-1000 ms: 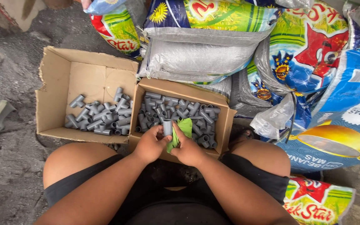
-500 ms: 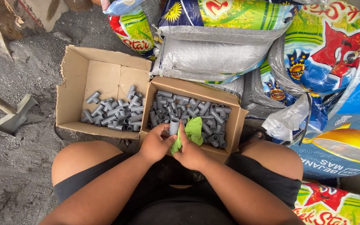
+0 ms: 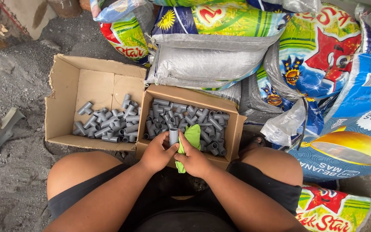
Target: Cleaning grey PVC T-fittings with a green cloth and sorting them into a different box.
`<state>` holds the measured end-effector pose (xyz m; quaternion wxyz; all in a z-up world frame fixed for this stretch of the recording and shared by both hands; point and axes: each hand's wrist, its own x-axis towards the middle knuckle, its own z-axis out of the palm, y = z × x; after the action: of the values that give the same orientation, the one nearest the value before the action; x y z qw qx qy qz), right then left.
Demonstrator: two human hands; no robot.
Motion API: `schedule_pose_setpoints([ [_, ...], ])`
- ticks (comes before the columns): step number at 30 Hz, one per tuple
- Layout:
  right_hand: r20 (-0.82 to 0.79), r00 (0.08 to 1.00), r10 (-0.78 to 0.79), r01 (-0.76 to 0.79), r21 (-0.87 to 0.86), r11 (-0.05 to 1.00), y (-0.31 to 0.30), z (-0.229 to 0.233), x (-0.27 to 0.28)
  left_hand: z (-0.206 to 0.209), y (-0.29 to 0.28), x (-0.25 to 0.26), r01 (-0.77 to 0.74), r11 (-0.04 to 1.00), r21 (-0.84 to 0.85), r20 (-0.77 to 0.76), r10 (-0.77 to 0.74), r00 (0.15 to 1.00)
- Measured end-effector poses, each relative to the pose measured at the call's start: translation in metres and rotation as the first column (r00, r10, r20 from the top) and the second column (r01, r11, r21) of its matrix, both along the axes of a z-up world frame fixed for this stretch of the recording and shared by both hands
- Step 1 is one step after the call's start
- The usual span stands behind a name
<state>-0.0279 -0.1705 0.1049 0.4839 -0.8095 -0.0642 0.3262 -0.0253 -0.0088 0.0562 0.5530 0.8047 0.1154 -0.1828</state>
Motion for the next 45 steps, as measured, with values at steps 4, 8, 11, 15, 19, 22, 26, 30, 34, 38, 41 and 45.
schedule_pose_setpoints([
  [4,-0.045,0.998,-0.034,0.042,0.192,0.980,-0.010,-0.003,-0.001,-0.023,0.004,0.007,-0.025,0.996,-0.090,-0.045,0.021,0.999],
  [8,-0.029,1.000,0.007,0.000,0.217,0.976,-0.013,-0.036,0.004,-0.012,0.004,0.015,-0.029,0.993,-0.118,-0.099,0.017,0.995],
  [11,-0.030,1.000,0.007,0.000,0.238,0.971,-0.013,-0.030,0.006,-0.002,0.001,0.019,-0.075,0.986,-0.147,-0.127,0.057,0.990],
  [15,0.010,1.000,0.001,-0.003,0.136,0.991,-0.008,-0.002,0.008,-0.007,0.002,0.022,-0.095,0.992,-0.086,-0.161,0.080,0.984],
  [19,0.084,0.991,-0.102,0.110,-0.098,0.989,-0.006,-0.006,0.014,-0.018,0.004,0.027,-0.126,0.991,0.048,-0.119,0.131,0.984],
  [22,0.237,0.957,-0.167,0.215,-0.193,0.957,-0.012,-0.064,0.018,-0.012,0.004,0.024,-0.153,0.983,0.102,-0.088,0.162,0.983],
  [26,0.643,0.742,-0.190,0.311,-0.078,0.947,-0.014,-0.077,0.025,-0.004,0.002,0.027,-0.102,0.987,0.128,-0.008,0.104,0.995],
  [30,0.745,0.625,-0.234,0.382,-0.030,0.924,-0.021,-0.085,0.037,0.001,0.001,0.028,-0.056,0.992,0.114,0.024,0.054,0.998],
  [34,0.357,0.804,-0.476,0.499,0.031,0.866,-0.027,-0.069,0.042,0.002,0.000,0.026,-0.016,0.991,0.135,0.010,0.014,1.000],
  [38,0.325,0.813,-0.484,0.501,0.034,0.865,-0.025,-0.060,0.038,0.001,-0.007,0.026,0.046,0.989,0.144,0.003,-0.047,0.999],
  [41,0.365,0.885,-0.288,0.329,-0.053,0.943,-0.013,-0.063,0.020,0.013,-0.014,0.020,0.113,0.985,0.130,-0.035,-0.110,0.993],
  [45,0.230,0.966,-0.115,0.142,-0.101,0.985,-0.011,-0.078,0.003,0.016,-0.011,0.018,0.070,0.985,0.160,-0.061,-0.060,0.996],
])
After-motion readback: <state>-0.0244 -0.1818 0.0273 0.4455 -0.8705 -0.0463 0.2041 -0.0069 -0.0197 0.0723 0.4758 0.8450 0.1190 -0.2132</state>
